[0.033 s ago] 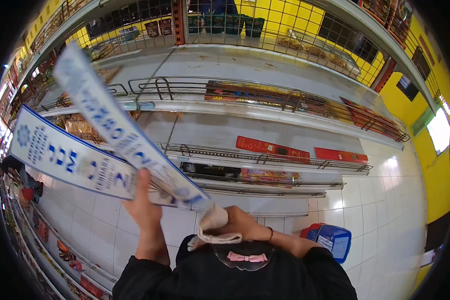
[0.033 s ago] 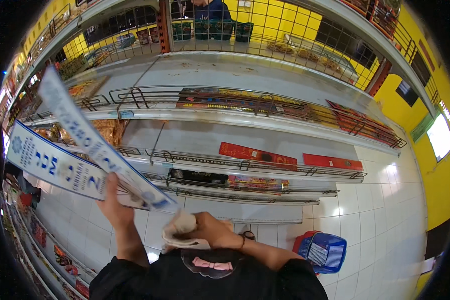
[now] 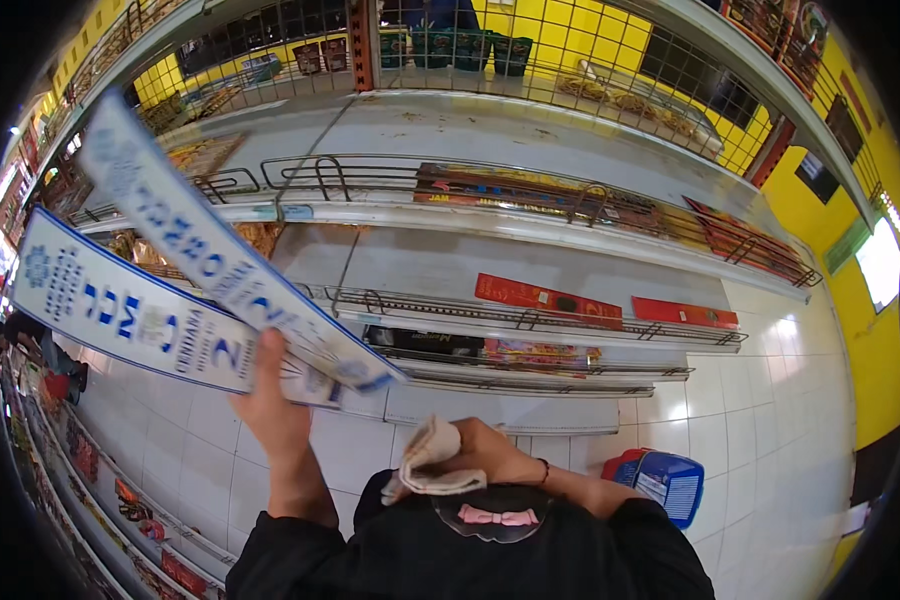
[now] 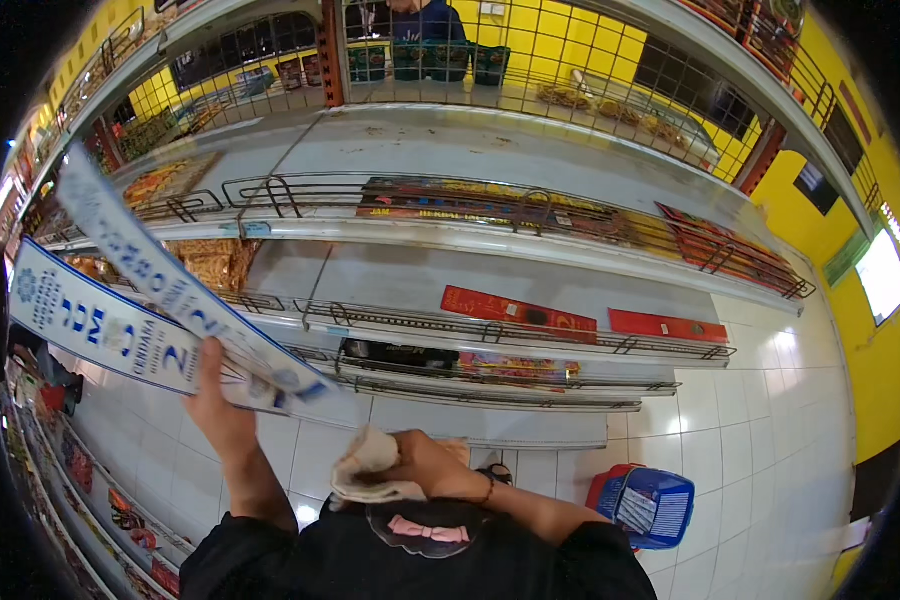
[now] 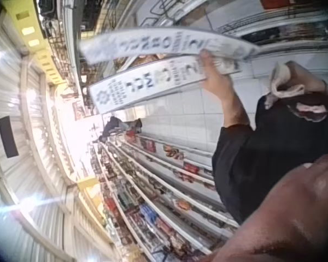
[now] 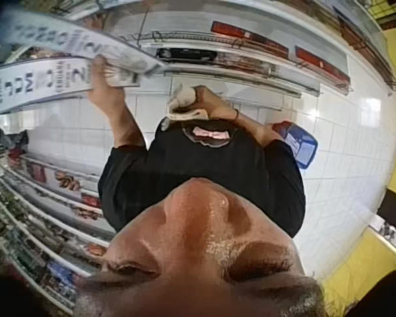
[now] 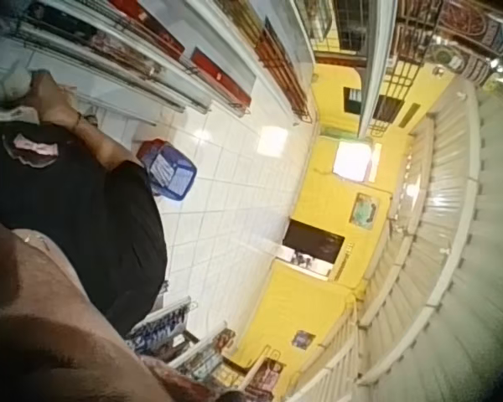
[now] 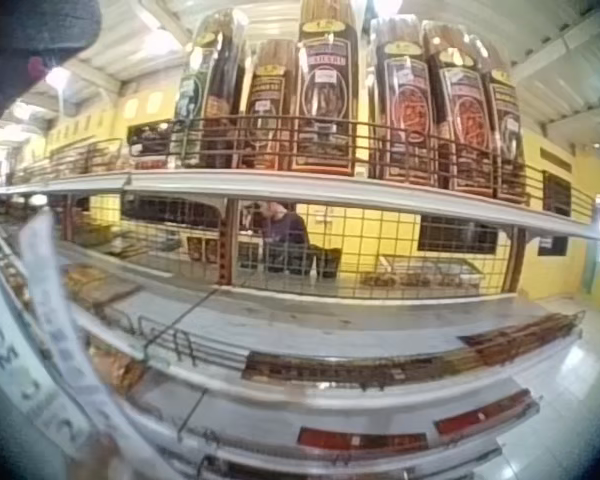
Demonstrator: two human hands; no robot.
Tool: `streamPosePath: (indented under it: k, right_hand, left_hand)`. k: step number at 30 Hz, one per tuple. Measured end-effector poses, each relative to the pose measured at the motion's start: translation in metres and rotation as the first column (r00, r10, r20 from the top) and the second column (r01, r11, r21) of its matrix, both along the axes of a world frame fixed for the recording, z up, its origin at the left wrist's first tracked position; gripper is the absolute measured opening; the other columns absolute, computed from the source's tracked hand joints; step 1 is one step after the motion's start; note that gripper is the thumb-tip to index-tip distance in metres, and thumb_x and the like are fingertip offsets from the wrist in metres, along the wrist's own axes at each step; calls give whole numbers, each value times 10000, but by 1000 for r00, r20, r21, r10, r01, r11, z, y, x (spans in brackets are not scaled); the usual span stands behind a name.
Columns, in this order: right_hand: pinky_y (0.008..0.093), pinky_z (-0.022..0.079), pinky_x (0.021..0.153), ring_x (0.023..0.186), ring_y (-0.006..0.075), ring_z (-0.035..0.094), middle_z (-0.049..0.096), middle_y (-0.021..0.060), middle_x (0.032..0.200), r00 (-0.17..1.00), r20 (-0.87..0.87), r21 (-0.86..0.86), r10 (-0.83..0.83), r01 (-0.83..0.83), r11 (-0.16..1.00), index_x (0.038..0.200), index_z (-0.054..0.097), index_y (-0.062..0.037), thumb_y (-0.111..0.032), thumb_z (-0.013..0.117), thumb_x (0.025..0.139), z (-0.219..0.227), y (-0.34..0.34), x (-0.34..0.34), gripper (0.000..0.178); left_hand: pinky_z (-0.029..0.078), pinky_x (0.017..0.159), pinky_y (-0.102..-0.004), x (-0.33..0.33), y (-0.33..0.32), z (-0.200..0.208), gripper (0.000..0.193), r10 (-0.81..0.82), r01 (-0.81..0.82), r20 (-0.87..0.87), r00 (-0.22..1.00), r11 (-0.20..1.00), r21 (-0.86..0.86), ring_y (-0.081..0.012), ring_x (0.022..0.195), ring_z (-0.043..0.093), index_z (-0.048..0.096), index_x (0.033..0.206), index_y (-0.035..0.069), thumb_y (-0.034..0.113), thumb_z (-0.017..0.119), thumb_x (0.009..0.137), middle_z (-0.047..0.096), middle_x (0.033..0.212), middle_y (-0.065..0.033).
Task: The person wipes boxes of herbal incense sticks with a cloth and places them onto a store shelf. They repeatedly retrieve boxes from a blue basket on the floor, wipe them, and arrange them on the shelf.
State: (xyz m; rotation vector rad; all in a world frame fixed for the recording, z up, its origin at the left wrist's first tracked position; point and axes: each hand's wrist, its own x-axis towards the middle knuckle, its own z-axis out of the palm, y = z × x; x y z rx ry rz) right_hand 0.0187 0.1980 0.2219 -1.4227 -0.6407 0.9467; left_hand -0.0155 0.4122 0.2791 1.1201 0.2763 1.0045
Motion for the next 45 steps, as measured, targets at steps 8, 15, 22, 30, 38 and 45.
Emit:
streamPosePath:
  k: [8,15,22,30,38,45]
  right_hand:
    - [247,460,728,811,132,585,628,71,891,981,58,-156,-184,191,969,946,596,24,-67,636,744,-19,-39,14,225]
    - [240,464,728,825,126,587,624,55,903,937,-61,39,-345,348,937,945,599,26,-74,655,737,-52,-57,9,238]
    - [232,465,720,812,118,585,627,47,886,957,-56,14,-286,287,958,944,605,10,-78,653,740,-39,-39,3,228]
    - [232,464,714,807,115,583,628,43,880,915,-1,-77,-404,403,912,941,606,8,-56,627,755,-57,-52,-4,197]
    - [241,464,732,819,115,583,628,53,902,882,77,-141,-465,472,870,951,599,12,-22,623,744,-39,-49,-9,210]
    - [250,471,755,830,116,581,619,54,903,911,6,-57,-413,413,909,939,584,6,-59,724,661,-54,-45,0,319]
  left_hand:
    - [406,803,-268,4,71,67,355,293,-335,164,942,802,494,-171,897,533,485,1085,-66,26,614,767,551,1024,-98]
    - [421,780,-295,30,97,142,377,314,-129,109,943,43,991,-277,879,569,524,1014,10,-77,515,647,580,948,-134]
    - [425,803,-335,97,133,200,321,257,294,-249,934,-153,943,-296,931,556,525,1047,48,8,530,729,580,1012,-146]
    - [366,911,-352,187,171,197,481,390,550,-453,802,-185,814,-279,1083,464,454,1205,77,162,607,757,508,1160,-134]
    - [377,881,-340,217,195,166,506,408,839,-745,528,-113,532,-265,1025,498,499,1158,74,144,665,684,533,1118,-134]
    - [417,798,-318,230,199,145,452,299,864,-811,503,-139,485,-212,877,559,548,1087,39,60,672,653,615,969,-104]
